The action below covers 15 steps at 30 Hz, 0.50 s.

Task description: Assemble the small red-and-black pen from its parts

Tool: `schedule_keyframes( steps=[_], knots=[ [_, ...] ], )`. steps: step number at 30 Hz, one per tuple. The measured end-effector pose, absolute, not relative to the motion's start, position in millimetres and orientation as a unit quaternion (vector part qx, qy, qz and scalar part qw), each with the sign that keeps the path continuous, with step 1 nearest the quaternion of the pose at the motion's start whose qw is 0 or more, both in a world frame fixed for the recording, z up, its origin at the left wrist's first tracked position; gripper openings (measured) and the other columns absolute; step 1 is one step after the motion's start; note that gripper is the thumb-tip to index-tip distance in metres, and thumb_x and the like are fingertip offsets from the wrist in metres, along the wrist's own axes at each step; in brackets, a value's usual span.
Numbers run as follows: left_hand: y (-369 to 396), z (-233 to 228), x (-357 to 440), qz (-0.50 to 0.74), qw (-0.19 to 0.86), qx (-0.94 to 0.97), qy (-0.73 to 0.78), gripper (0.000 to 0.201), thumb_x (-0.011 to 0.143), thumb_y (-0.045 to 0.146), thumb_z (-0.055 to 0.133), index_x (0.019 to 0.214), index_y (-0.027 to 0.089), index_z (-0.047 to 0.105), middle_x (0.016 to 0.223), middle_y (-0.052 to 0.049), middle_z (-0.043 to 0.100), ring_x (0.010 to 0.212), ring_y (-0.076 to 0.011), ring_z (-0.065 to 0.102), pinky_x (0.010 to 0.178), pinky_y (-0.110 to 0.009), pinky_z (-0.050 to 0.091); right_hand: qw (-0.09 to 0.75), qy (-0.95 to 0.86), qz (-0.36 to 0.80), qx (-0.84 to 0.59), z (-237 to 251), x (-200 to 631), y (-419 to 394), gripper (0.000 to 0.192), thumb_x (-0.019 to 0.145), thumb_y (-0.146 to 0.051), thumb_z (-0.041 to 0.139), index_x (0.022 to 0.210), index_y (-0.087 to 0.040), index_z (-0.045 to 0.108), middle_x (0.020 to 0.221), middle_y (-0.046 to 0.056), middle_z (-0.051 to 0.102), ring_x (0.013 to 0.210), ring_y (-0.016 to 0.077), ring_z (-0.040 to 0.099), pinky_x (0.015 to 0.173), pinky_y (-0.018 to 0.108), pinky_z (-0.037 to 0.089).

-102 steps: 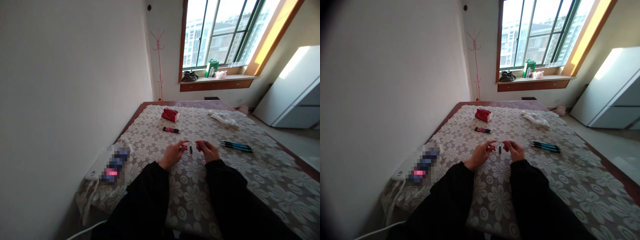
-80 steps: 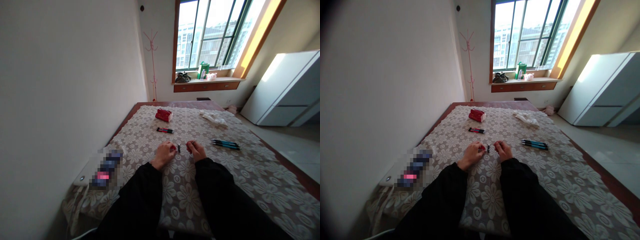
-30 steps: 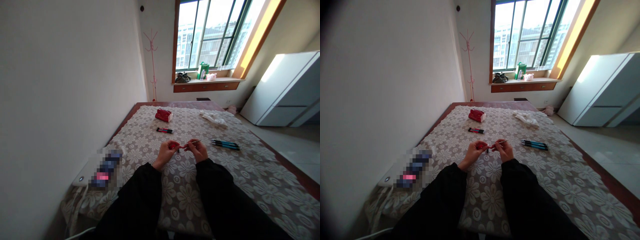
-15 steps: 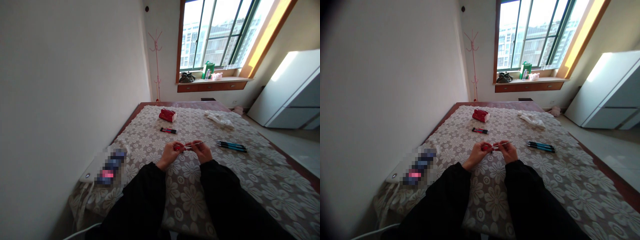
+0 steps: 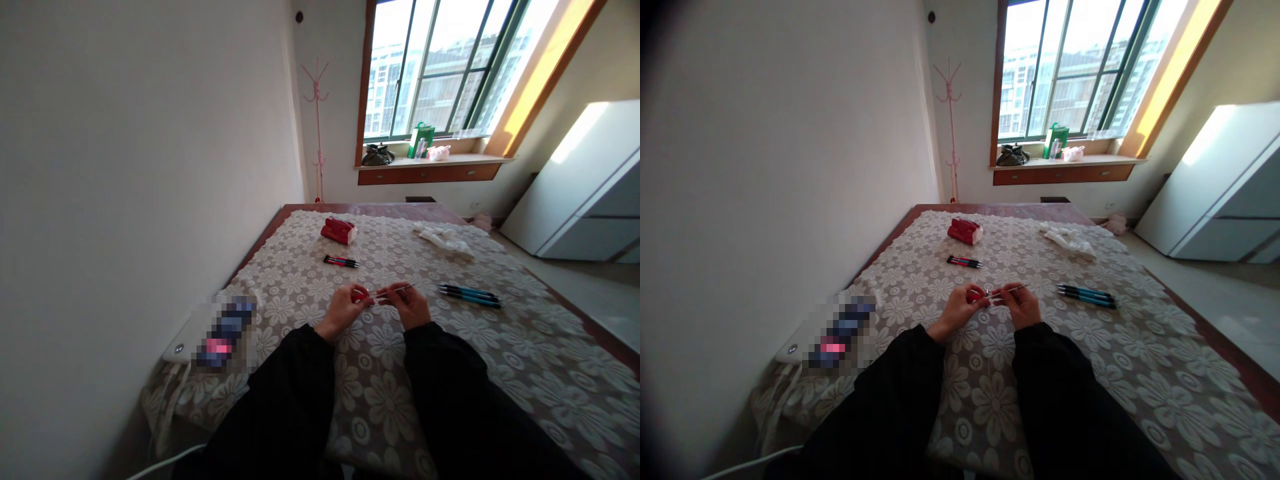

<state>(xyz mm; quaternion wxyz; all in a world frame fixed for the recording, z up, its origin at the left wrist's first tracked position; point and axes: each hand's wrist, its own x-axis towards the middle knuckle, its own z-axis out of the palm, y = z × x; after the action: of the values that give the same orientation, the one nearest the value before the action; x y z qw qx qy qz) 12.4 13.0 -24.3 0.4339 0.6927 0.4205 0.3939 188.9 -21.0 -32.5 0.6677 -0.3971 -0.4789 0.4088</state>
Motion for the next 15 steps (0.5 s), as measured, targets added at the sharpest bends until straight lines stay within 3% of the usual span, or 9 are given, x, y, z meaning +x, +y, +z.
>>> schedule_keyframes(
  steps=[7,11,15],
  knots=[
    [3.1,-6.5,4.7,0.314,0.231,0.812,0.435,0.029,0.094,0.043,0.063,0.114,0.024,0.070,0.102,-0.003,0.076,0.102,-0.0233,0.065,0.089,-0.034,0.049,0.688,-0.462,0.400,-0.390,-30.2,187.5,-21.6,0.036,0.079,-0.051,0.082,0.089,-0.023,0.061,0.081,0.001,0.077,0.074,0.0195,0.076,0.066,0.034,0.067],
    [1.9,-7.5,5.7,0.288,0.193,0.845,0.407,0.031,0.102,0.042,0.049,0.117,0.026,0.071,0.106,-0.003,0.076,0.102,-0.0233,0.063,0.092,-0.034,0.048,0.689,-0.467,0.390,-0.395,-32.2,188.5,-20.0,0.035,0.079,-0.051,0.081,0.088,-0.023,0.062,0.081,0.002,0.077,0.073,0.0199,0.076,0.065,0.035,0.067],
    [5.0,-13.5,6.1,0.300,0.191,0.849,0.390,0.030,0.102,0.039,0.049,0.113,0.023,0.072,0.101,-0.006,0.075,0.098,-0.0244,0.062,0.089,-0.034,0.048,0.678,-0.476,0.388,-0.404,-31.6,188.8,-20.3,0.035,0.080,-0.051,0.080,0.090,-0.023,0.061,0.083,0.004,0.078,0.075,0.0219,0.077,0.066,0.038,0.067]
  ],
)
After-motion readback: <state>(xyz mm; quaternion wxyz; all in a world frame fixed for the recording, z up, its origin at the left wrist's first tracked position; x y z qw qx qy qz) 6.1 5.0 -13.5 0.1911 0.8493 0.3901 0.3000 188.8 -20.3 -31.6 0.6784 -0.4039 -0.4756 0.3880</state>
